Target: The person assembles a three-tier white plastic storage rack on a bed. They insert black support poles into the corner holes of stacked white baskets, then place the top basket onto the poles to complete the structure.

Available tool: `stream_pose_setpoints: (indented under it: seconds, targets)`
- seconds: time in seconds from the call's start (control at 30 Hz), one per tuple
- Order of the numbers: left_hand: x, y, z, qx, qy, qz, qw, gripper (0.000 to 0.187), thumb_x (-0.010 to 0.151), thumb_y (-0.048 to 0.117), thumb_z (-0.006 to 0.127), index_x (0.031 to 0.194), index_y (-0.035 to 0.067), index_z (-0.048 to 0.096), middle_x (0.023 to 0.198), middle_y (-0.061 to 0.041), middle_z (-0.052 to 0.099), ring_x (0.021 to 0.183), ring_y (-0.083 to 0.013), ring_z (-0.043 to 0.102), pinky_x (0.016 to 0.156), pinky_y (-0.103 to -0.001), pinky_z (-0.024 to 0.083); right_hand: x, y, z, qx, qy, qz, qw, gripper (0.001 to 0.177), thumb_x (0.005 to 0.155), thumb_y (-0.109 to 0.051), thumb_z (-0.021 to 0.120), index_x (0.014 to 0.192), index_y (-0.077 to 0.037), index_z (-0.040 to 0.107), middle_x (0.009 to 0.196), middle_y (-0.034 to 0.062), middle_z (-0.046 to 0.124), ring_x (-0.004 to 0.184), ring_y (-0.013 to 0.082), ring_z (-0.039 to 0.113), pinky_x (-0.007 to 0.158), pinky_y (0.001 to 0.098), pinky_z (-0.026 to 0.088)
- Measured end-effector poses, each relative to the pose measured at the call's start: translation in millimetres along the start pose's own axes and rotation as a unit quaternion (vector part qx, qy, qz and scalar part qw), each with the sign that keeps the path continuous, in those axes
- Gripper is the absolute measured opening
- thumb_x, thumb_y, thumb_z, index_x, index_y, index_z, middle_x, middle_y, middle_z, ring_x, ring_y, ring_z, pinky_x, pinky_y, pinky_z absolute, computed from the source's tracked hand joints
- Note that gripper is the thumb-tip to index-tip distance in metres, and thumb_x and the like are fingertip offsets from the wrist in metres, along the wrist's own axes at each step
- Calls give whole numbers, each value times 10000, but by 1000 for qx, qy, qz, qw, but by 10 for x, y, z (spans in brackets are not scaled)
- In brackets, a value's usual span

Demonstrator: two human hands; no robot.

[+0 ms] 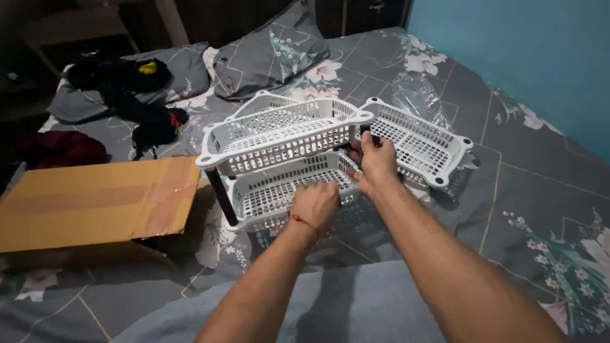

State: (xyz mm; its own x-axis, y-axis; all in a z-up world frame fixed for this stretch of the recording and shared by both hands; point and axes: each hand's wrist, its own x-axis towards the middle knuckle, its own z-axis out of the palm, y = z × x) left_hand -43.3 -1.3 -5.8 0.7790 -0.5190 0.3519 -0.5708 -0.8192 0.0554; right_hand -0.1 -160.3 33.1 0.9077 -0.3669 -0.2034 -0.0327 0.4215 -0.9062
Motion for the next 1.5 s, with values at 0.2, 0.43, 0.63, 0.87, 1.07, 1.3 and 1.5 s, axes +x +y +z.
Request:
stream_pose_setpoints:
  seconds: [0.2,0.43,0.63,0.87,1.07,1.3,1.5]
  targets:
    - [-6,-207,220,-72,-29,-73,994,120,885,137,561,962,71,626,891,-180,733,820,-384,728,724,-538,567,106,97,-273,-63,94,-155,981,299,996,-285,675,1214,-88,620,979,75,661,759,239,601,693,472,461]
    - [413,-514,-141,-76,38,-135,987,146,887,106,559,1024,73,600,920,-192,748,878,-398,725,780,-565,543,26,920,-873,-368,183,-441,798,360,943,-129,770,1244,39,666,1123,178,682,989,293,672,872,395,543]
    - [503,-439,-343,-56,-8,-147,988,203,852,115,597,1052,91,625,990,-190,745,942,-400,720,856,-602,511,387,1204,-892,-228,45,-269,935,355,915,-113,765,1243,-9,676,1073,73,745,943,149,694,854,294,557]
    - [715,-179,-381,-104,-87,-11,991,216,829,176,661,1012,62,674,1025,-206,739,987,-396,711,859,-518,555,526,1298,-690,-135,31,-264,955,353,898,-60,760,1220,-7,623,1086,48,713,951,120,675,852,275,554]
    - [870,-100,-415,-155,-146,-34,976,370,772,320,744,1068,106,693,1015,-195,735,1005,-384,699,882,-496,545,517,1188,-610,-160,120,-230,953,389,846,-24,799,1197,-8,633,1061,71,724,939,135,692,832,274,556]
    - [827,-68,-324,-172,-116,-55,977,383,789,356,746,1084,117,699,1021,-206,732,1007,-396,698,884,-500,550,417,1130,-663,-225,152,-251,929,285,866,-68,829,1106,7,695,958,75,750,837,134,695,763,262,559]
    - [813,-34,-266,-146,-103,-66,982,306,829,268,686,1105,136,689,1018,-188,742,1001,-379,706,865,-513,548,299,1133,-806,-154,62,-225,960,318,911,-12,745,1213,18,648,1007,62,732,883,123,672,784,262,536]
